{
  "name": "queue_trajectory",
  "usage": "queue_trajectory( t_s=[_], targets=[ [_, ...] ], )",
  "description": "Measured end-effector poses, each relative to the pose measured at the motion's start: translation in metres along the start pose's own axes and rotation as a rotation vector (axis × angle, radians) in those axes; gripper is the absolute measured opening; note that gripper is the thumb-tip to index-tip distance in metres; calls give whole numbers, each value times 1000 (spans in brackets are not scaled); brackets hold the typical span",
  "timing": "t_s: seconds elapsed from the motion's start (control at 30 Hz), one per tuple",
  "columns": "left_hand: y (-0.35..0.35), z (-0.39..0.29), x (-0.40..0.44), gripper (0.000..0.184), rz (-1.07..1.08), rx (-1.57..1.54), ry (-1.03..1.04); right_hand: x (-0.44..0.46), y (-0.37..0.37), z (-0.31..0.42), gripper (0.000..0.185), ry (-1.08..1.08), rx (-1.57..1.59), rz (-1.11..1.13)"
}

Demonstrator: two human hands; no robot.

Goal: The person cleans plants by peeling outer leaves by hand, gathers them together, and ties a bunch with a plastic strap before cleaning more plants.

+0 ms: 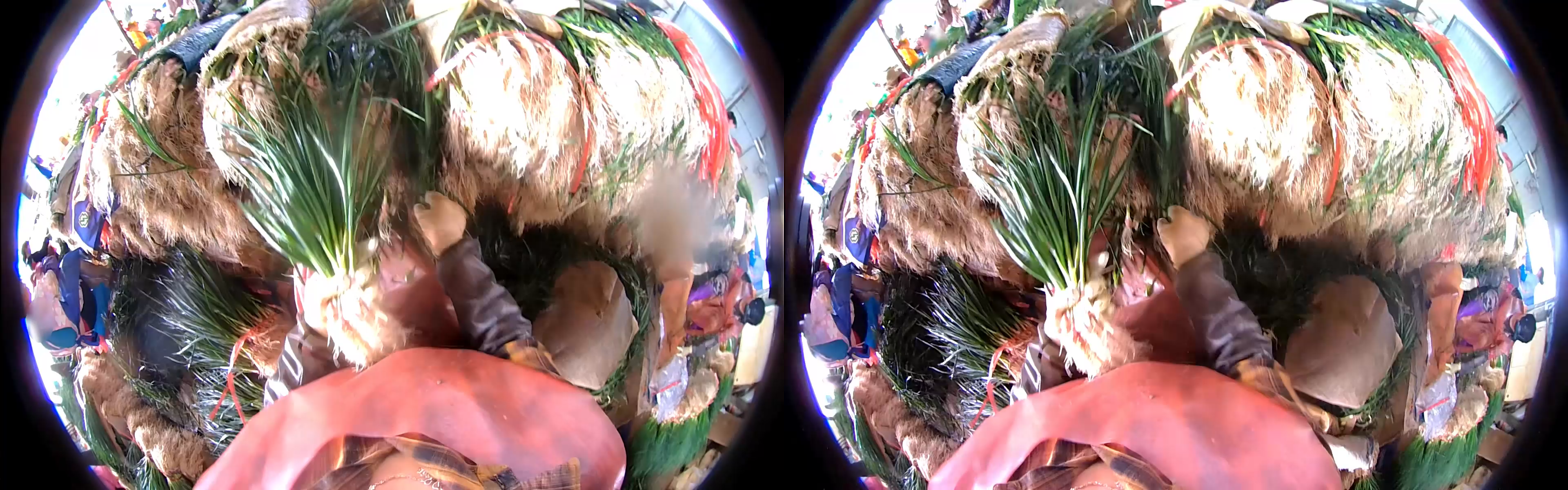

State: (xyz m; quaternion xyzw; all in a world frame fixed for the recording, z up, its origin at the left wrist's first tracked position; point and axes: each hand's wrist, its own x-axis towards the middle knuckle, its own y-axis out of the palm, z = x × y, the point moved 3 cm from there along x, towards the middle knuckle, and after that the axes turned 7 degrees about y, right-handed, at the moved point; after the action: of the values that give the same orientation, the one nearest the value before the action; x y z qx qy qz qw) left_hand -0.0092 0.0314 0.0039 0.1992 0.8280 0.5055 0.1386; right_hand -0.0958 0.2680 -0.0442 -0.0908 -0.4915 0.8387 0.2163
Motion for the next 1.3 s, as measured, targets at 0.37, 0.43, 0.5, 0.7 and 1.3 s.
queue_trajectory(
  t_s=[0.37,0.43,0.5,0.7,1.3],
  targets=[
    [34,9,17,24,-247,218,9,-54,-31,26,23,309,1437,948],
    [41,7,17,24,-197,162,-28,-51,-33,30,20,318,1595,980],
    [47,3,16,20,-180,474,22,-45,-31,32,18,283,1661,950],
    [33,9,21,22,-108,455,-62,-39,-26,42,12,172,982,572],
    [44,4,-8,22,-88,50,62,5,-15,3,26,300,1700,507]
  ],
)
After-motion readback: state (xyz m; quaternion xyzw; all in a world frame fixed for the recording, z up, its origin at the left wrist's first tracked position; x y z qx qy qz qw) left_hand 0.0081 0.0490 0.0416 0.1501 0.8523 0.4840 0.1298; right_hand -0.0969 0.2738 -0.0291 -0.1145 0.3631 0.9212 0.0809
